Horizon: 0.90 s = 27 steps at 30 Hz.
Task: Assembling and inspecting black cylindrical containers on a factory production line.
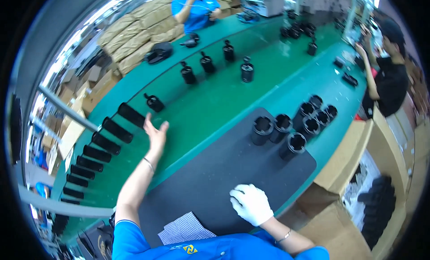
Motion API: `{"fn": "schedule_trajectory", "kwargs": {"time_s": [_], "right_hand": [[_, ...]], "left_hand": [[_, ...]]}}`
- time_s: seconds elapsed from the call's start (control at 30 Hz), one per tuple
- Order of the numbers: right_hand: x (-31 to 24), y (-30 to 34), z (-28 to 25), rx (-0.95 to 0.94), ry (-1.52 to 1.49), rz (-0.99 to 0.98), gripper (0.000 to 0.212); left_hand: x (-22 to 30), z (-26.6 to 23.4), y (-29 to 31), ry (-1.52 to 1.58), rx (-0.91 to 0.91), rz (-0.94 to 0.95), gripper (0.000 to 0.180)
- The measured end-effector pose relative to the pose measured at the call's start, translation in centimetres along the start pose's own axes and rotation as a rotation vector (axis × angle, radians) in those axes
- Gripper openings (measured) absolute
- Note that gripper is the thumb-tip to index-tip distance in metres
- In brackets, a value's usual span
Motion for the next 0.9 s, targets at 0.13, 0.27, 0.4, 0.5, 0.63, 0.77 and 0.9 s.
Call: {"fn": "schedule_trajectory", "kwargs": {"time_s": [0.13, 0.27, 0.4, 0.5, 0.63, 0.77, 0.9], "right_hand": [[-0.7, 0.2, 0.2, -0.009, -0.055, -0.047, 0.019], [-0.1, 0.9, -0.6, 0.078, -0.083, -0.036, 0.021], [1.3, 1.8, -6.5, 0.367, -0.055, -0.024, 0.032], [6.0, 2.8, -12.5, 0.681, -0.116, 0.272, 0.043], [10.1, 1.0, -13.4, 0.503, 0.220, 0.550, 0.044], [8.9, 0.2, -13.2, 0.578, 0.302, 0.317, 0.054], [6.5, 0.1, -12.2, 0.581, 0.014, 0.285, 0.060]], "left_hand": [[-4.2, -0.8, -11.4, -0.169, -0.089, -0.186, 0.079], [-1.2, 3.3, -12.2, 0.093, -0.268, -0.079, 0.072], [2.8, 3.2, -7.9, 0.345, -0.375, -0.041, 0.062], [4.6, -0.6, -1.8, 0.482, -0.427, -0.056, 0.055], [10.6, -3.1, 6.1, 0.689, -0.467, -0.067, 0.047], [13.4, -3.9, 11.7, 0.707, -0.623, -0.025, 0.044], [14.9, -4.4, 14.5, 0.577, -0.615, 0.180, 0.047]]}}
Point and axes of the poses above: each hand's wrist, its own y-axis away from the middle knuckle, its own z-axis out of the palm, x = y × z, the point moved 10 cm from there along -y, towards the middle knuckle
